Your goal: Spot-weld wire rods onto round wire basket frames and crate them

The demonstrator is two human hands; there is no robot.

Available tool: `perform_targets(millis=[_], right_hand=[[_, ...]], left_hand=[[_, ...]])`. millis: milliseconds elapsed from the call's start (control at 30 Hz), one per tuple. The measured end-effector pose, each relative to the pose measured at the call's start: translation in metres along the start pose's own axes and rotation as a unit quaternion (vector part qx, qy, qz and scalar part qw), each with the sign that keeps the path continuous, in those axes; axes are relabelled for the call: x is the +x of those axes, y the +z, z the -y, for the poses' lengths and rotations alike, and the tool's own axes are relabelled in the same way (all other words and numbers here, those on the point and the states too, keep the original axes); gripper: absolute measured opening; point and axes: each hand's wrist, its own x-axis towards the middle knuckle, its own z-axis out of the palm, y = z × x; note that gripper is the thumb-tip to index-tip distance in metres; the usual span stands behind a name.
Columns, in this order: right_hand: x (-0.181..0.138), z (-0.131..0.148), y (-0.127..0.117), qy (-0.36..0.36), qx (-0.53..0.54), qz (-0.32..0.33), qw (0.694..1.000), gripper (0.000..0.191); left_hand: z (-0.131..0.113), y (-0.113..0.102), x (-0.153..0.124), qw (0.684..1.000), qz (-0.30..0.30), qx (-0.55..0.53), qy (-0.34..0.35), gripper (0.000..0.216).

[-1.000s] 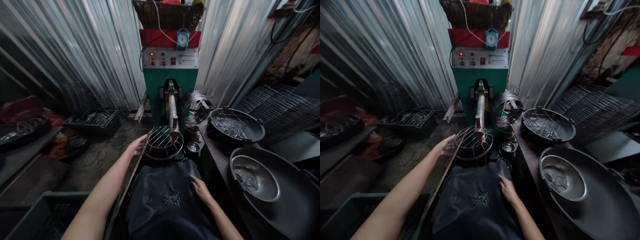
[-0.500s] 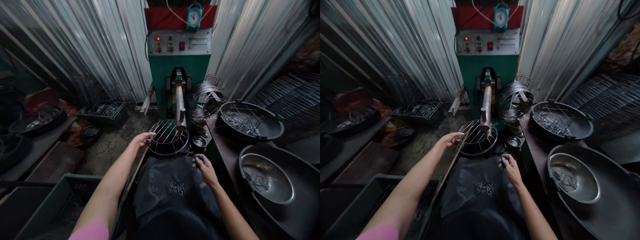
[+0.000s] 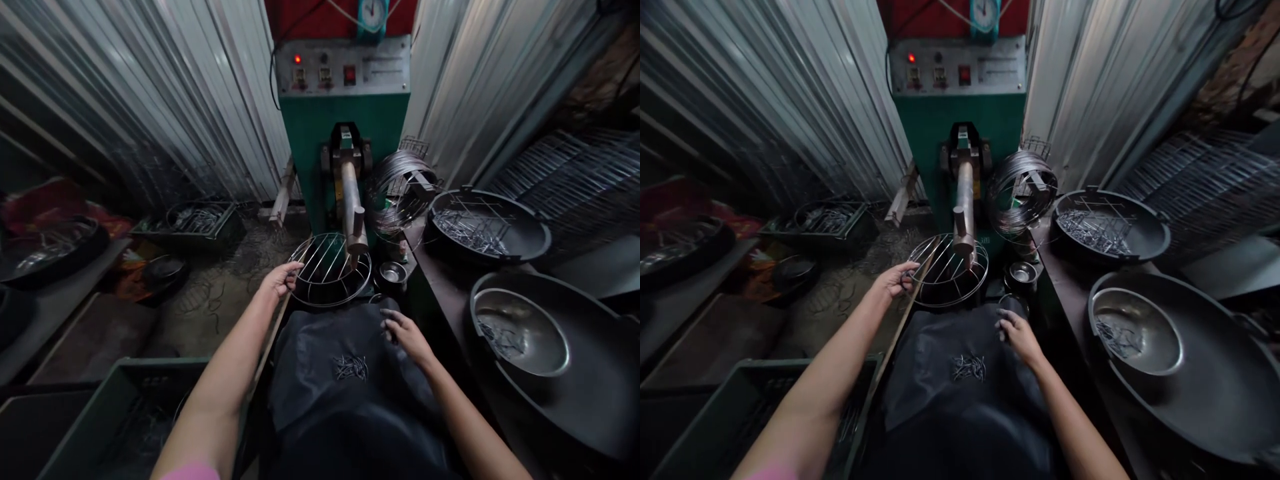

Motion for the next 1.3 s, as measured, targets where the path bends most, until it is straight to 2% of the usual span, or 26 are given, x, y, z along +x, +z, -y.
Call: perform_targets(millis=[67, 133, 233, 367, 467, 567, 767, 867, 1000, 1100, 1167, 1300], right_hand=[[-0.01, -0.025, 0.001, -0.032, -0.15, -0.014, 0.988, 0.031], [-0.02, -0.046, 0.005, -0.064, -0.263, 0.01, 0.963, 0.029], [-0.025, -0.061, 0.009, -0.101, -0.329, 0.064, 0.937, 0.029], [-0.019, -0.052, 0.005, -0.117, -0.292, 0.06, 0.947, 0.028], [-0.016, -0.046, 0.001, -0.102, -0.247, 0.013, 0.964, 0.026], [-0.016, -0.046, 0.0, -0.099, -0.246, -0.037, 0.963, 0.022], [-0.013, -0.046, -0.002, -0.077, -0.215, -0.089, 0.969, 0.005], [-0.011, -0.036, -0.001, -0.027, -0.123, -0.067, 0.99, 0.012], [-0.011, -0.003, 0.002, 0.026, 0.041, 0.017, 0.999, 0.028], [-0.006, 0.033, 0.008, -0.01, 0.122, 0.039, 0.992, 0.028], [0.002, 0.057, 0.015, -0.061, 0.16, 0.022, 0.985, 0.029], [0.025, 0.085, 0.032, -0.167, 0.148, -0.021, 0.975, 0.026]], left_hand=[[0.0, 0.0, -0.003, 1.0, -0.01, 0.002, 0.008, 0.027], [0.0, 0.001, -0.007, 1.0, -0.016, 0.004, 0.021, 0.028], [0.0, 0.004, -0.014, 0.998, -0.024, 0.009, 0.058, 0.031], [-0.001, 0.01, -0.022, 0.995, -0.041, 0.024, 0.09, 0.032], [0.0, 0.013, -0.026, 0.994, -0.053, 0.029, 0.096, 0.032], [0.003, 0.014, -0.03, 0.993, -0.059, 0.028, 0.1, 0.033], [0.006, 0.016, -0.036, 0.994, -0.056, 0.02, 0.094, 0.033], [0.006, 0.014, -0.036, 0.993, -0.056, 0.018, 0.102, 0.033], [0.007, 0.011, -0.033, 0.992, -0.059, 0.015, 0.111, 0.034], [0.007, 0.011, -0.031, 0.992, -0.052, 0.017, 0.11, 0.034], [0.007, 0.011, -0.03, 0.993, -0.044, 0.018, 0.11, 0.035], [0.008, 0.011, -0.028, 0.992, -0.024, 0.01, 0.12, 0.035]])
